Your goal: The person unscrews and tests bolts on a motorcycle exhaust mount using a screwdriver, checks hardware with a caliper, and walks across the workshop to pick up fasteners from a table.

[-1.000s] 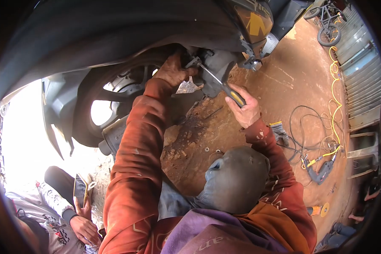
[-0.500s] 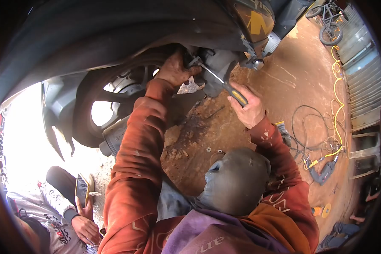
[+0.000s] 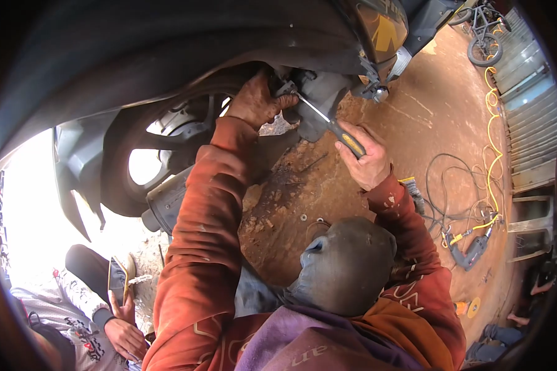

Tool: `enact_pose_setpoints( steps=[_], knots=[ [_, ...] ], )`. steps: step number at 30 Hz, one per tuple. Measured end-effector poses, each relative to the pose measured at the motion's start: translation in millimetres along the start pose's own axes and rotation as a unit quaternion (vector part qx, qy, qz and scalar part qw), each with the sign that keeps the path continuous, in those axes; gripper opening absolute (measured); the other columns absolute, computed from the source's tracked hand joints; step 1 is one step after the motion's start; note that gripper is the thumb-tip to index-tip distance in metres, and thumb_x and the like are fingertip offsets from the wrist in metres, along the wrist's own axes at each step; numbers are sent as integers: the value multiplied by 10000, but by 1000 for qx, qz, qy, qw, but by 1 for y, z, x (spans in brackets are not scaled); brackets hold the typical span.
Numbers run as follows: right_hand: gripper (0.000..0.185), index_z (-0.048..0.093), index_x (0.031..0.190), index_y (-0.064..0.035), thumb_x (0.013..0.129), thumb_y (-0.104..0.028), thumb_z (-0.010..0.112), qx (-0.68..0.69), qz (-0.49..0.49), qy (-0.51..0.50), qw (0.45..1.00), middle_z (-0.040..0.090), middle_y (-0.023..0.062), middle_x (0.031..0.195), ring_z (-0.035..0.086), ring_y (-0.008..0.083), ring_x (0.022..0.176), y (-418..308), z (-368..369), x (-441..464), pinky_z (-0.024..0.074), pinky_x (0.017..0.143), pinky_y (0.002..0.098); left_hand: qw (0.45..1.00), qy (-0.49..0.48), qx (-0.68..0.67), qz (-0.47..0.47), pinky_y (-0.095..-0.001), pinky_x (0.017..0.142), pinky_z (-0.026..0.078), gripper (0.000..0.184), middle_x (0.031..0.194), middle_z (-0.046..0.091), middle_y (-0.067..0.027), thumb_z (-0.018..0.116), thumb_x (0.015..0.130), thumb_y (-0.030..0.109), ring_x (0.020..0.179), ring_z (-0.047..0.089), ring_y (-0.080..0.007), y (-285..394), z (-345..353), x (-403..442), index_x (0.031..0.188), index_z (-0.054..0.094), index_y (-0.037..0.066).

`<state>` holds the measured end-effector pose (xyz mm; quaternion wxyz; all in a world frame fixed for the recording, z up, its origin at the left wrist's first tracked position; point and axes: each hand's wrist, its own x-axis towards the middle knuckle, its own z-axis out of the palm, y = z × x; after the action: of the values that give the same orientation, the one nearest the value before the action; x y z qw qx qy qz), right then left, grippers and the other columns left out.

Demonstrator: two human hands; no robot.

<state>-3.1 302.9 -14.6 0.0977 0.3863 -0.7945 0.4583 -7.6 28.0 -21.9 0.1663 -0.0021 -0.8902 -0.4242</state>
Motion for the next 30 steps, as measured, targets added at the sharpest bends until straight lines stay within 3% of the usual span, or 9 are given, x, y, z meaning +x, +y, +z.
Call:
enact_pose_setpoints(
  steps=[4, 6, 7, 11, 18, 21, 24, 26, 30],
  knots=[
    [356, 627, 1166, -2, 816, -28, 681, -31, 2, -9, 999, 630, 162, 973, 640, 301, 864, -5, -2, 2, 504, 766, 342, 990, -58, -81, -101, -380, 775, 513, 598, 977, 672, -171, 853, 678, 219, 895, 658, -311, 15, -18, -1, 1128, 552, -35],
    [363, 624, 1175, -6, 817, -30, 680, -37, -9, -18, 999, 627, 160, 978, 638, 300, 865, -1, -1, 2, 503, 767, 341, 980, -112, -124, -105, -340, 682, 528, 640, 994, 671, -157, 837, 673, 164, 791, 658, -242, 6, -18, -2, 1202, 540, -38],
    [369, 621, 1183, -10, 819, -33, 680, -47, -10, -19, 999, 625, 158, 983, 636, 298, 866, 0, 0, 1, 503, 767, 340, 977, -151, -133, -75, -374, 955, 445, 727, 1174, 624, -218, 850, 668, 301, 1125, 581, -338, 10, -23, -4, 1233, 549, -44],
    [376, 614, 1196, -7, 825, -24, 673, -42, 3, -35, 998, 625, 152, 1007, 634, 277, 881, -3, -1, 3, 502, 781, 329, 967, -164, -143, -130, -387, 1072, 365, 970, 1334, 536, -264, 861, 624, 375, 1294, 474, -374, 25, -33, -16, 1386, 425, -37],
    [390, 598, 1217, 5, 833, 9, 664, -22, 14, -47, 999, 627, 135, 1073, 629, 236, 964, -3, -1, 4, 494, 833, 308, 987, -102, -75, -100, -401, 1059, 384, 948, 1336, 531, -277, 852, 632, 410, 1281, 486, -383, 16, -34, -22, 1362, 450, -41],
    [391, 599, 1215, 5, 830, 11, 668, -29, 15, -50, 998, 627, 135, 1075, 628, 234, 972, -4, 0, 3, 492, 837, 305, 983, -135, -60, -108, -401, 1031, 412, 928, 1277, 575, -270, 853, 633, 436, 1239, 525, -378, 19, -34, -20, 1335, 476, -40],
    [390, 601, 1212, 5, 829, 10, 673, -33, 15, -46, 998, 631, 133, 1075, 629, 230, 975, -6, 0, 4, 491, 841, 304, 966, -165, -61, -188, -397, 926, 490, 811, 1192, 640, -211, 874, 619, 295, 1131, 605, -350, 30, -41, -23, 1288, 527, -4],
    [389, 602, 1211, 5, 829, 8, 675, -33, 9, -45, 998, 634, 132, 1077, 630, 229, 978, -5, 1, 5, 491, 844, 304, 979, -135, -91, -126, -393, 803, 539, 735, 1122, 664, -191, 874, 639, 289, 1049, 641, -316, 17, -34, -22, 1243, 566, 5],
    [388, 603, 1211, 4, 832, -6, 685, -43, 21, -42, 998, 642, 127, 1084, 635, 222, 985, 0, 2, 1, 491, 860, 300, 913, -235, -287, -171, -388, 826, 508, 867, 1075, 662, -164, 882, 640, 335, 989, 640, -265, -12, -23, -11, 1330, 479, -1]
  ],
)
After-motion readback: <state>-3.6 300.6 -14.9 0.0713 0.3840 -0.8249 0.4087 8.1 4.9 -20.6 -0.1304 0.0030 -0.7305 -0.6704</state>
